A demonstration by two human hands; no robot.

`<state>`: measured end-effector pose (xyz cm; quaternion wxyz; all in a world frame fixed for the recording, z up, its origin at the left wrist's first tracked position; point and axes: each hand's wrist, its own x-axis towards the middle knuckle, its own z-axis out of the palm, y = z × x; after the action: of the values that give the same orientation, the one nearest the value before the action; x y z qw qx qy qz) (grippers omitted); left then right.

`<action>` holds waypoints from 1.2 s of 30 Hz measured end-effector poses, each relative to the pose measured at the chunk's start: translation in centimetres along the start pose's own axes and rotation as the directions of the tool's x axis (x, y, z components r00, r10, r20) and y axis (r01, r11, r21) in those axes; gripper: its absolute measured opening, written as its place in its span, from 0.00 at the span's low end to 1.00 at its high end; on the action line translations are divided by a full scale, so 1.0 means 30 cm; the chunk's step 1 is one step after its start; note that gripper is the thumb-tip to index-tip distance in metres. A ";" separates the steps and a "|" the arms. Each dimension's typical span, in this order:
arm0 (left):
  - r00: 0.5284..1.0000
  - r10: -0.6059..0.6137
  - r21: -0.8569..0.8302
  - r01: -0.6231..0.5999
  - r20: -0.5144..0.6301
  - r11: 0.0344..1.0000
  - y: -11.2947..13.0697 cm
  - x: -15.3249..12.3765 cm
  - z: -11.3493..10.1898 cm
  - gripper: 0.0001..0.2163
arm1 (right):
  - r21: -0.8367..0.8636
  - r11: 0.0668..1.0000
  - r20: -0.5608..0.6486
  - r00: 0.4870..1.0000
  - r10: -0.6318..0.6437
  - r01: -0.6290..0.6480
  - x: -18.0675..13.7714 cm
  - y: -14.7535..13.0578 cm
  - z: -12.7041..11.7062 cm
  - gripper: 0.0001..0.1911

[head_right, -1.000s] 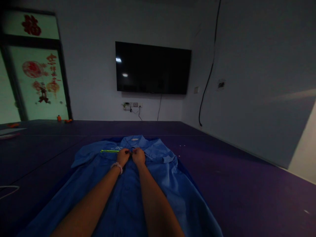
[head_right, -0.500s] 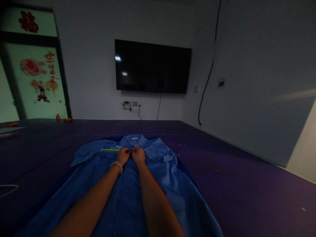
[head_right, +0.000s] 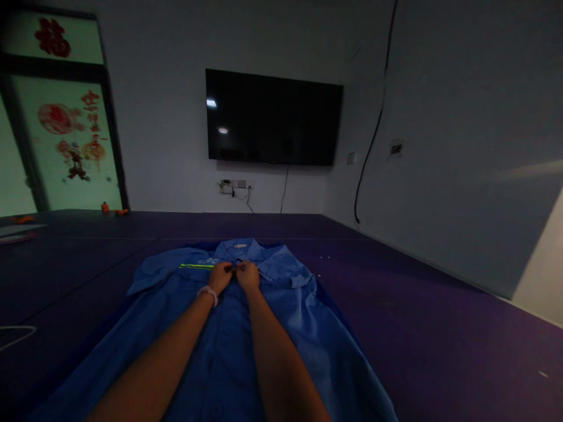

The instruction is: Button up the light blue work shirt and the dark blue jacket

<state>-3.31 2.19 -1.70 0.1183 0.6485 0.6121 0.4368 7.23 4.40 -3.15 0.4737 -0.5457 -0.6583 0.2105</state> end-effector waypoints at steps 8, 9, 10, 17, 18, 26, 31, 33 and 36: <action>1.000 0.002 -0.006 -0.002 0.015 1.000 0.003 -0.003 -0.005 0.11 | 0.021 1.000 0.011 1.000 0.009 -0.010 -0.006 -0.005 0.000 0.13; 1.000 0.001 -0.006 -0.001 0.016 1.000 0.004 -0.003 -0.005 0.11 | 0.019 1.000 0.009 1.000 0.011 -0.011 -0.006 -0.006 0.000 0.13; 1.000 -0.001 -0.005 0.001 0.018 1.000 0.004 -0.002 -0.004 0.10 | 0.010 1.000 0.005 1.000 0.012 -0.012 -0.006 -0.007 -0.001 0.12; 1.000 -0.007 0.002 0.007 0.020 1.000 0.008 -0.002 -0.002 0.10 | -0.189 0.982 -0.057 0.998 0.015 -0.026 -0.013 -0.024 -0.014 0.12; 1.000 -0.007 0.001 0.007 0.022 1.000 0.009 -0.003 -0.002 0.10 | -0.202 0.979 -0.060 0.998 0.017 -0.029 -0.015 -0.027 -0.017 0.12; 1.000 -0.013 -0.002 0.013 0.027 1.000 0.013 -0.006 -0.003 0.12 | -0.231 0.973 -0.025 1.000 0.017 -0.022 -0.033 -0.051 -0.031 0.11; 1.000 -0.014 0.000 0.014 0.024 1.000 0.011 -0.005 -0.002 0.12 | -0.215 0.976 -0.028 0.999 0.024 -0.029 -0.036 -0.059 -0.039 0.09; 1.000 -0.010 0.002 0.010 0.023 1.000 0.010 -0.004 -0.002 0.11 | -0.197 0.980 -0.025 0.999 0.024 -0.029 -0.035 -0.058 -0.039 0.09; 1.000 -0.007 0.007 0.007 0.024 1.000 0.008 -0.003 -0.002 0.10 | -0.168 0.986 -0.012 1.000 0.008 -0.009 -0.033 -0.053 -0.037 0.08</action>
<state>-3.18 2.03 -1.54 0.1251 0.6519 0.6144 0.4265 7.30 2.72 -1.77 0.4287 -0.5877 -0.6688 0.1532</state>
